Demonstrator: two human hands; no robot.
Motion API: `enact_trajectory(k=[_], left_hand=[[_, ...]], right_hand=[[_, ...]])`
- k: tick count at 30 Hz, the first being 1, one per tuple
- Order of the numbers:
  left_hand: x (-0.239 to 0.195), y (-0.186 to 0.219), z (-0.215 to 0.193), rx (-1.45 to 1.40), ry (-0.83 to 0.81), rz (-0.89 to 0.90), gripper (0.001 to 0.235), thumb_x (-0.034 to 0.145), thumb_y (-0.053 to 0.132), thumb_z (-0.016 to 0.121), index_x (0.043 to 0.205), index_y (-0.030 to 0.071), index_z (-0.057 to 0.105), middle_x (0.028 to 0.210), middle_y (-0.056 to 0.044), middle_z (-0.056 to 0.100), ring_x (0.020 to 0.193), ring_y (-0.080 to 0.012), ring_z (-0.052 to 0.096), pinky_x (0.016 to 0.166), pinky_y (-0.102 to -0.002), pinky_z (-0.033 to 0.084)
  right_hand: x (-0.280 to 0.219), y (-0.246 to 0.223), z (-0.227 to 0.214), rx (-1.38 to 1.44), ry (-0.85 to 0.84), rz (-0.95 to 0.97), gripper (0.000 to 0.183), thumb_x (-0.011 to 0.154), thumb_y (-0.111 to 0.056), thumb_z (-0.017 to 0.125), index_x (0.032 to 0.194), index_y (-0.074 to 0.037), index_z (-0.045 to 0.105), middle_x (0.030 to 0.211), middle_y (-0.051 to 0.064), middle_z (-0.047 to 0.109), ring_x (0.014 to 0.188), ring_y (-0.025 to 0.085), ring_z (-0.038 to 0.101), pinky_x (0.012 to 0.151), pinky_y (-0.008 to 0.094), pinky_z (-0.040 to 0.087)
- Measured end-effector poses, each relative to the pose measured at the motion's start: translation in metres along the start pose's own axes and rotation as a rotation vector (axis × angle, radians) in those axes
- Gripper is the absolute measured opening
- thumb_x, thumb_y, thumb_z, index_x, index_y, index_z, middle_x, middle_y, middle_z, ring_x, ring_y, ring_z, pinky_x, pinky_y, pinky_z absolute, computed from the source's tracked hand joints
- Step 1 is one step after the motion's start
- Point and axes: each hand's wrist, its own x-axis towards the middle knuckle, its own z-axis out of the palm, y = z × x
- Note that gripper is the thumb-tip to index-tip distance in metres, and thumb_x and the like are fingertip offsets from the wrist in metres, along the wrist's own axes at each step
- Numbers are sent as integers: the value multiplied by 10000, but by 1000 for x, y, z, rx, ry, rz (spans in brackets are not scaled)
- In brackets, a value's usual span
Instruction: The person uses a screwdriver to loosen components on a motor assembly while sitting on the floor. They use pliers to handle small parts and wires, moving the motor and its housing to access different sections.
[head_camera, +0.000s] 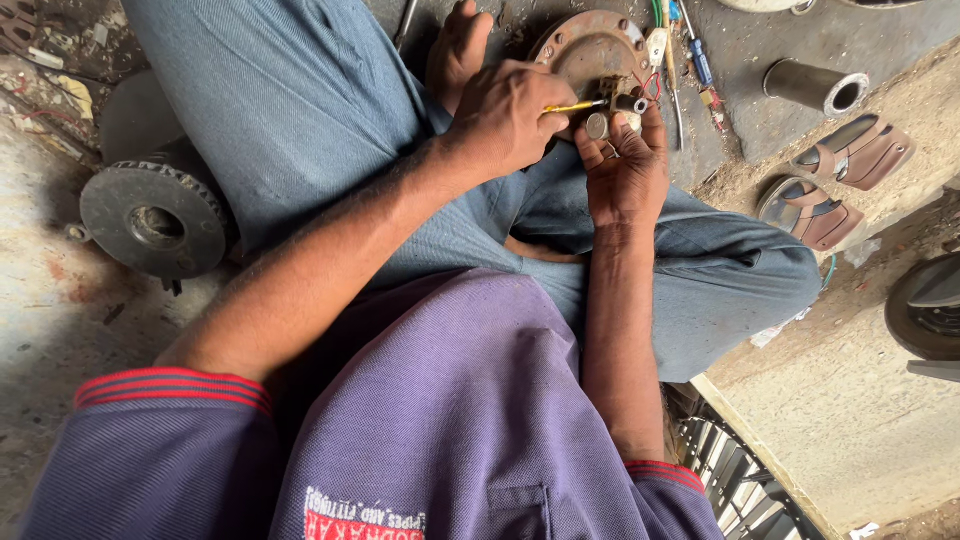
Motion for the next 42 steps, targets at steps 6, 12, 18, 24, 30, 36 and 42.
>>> enact_trajectory(k=[6,12,18,24,30,36,42], left_hand=[[-6,10,-1,189,-44,121,151,975,126,660,1044,39,763,918,-118,715,895,-278,701,798,-413,554],[17,-9,14,-478,-199,-412,152,915,171,639,877,51,723,897,-75,749,804,-238,761,742,-364,618],[14,-7,8,216,-307,63,259,1027,96,596,804,79,727,668,-81,627,662,-219,614,729,-466,505],[9,2,11,209,-149,111,159,957,133,663,836,56,732,724,-87,635,675,-222,620,635,-409,504],[49,-15,6,-220,-493,-387,150,908,209,699,952,81,764,925,-119,772,844,-225,745,809,-383,583],[35,-3,-2,319,-490,239,304,911,91,682,1189,-30,713,914,-223,706,725,-293,684,660,-454,543],[48,-4,-4,27,-579,-291,137,1001,160,622,1038,59,707,915,-126,671,896,-242,688,836,-411,544]], right_hand=[[-2,0,3,-3,-8,-4,394,1006,-5,572,1385,-97,524,1184,109,670,1025,272,701,941,477,615],[3,-1,0,-9,-25,9,309,993,-24,581,1289,-102,537,1142,99,669,981,280,706,932,475,625],[2,-4,3,-12,-44,23,255,1027,-44,567,1279,-76,544,1124,104,694,974,270,713,889,455,637],[6,-11,10,-14,-68,-3,287,975,-33,571,1257,-77,546,1094,126,695,930,278,730,841,475,668],[11,-10,2,-32,-94,-5,251,1024,-31,578,1271,-67,560,1092,137,692,930,285,731,825,448,653],[12,-19,4,-2,-65,25,310,955,-40,590,1263,-71,572,1111,123,709,946,292,746,817,460,671],[22,-20,4,-48,-94,3,287,985,-42,607,1269,-73,583,1131,122,690,975,297,713,829,463,656]])
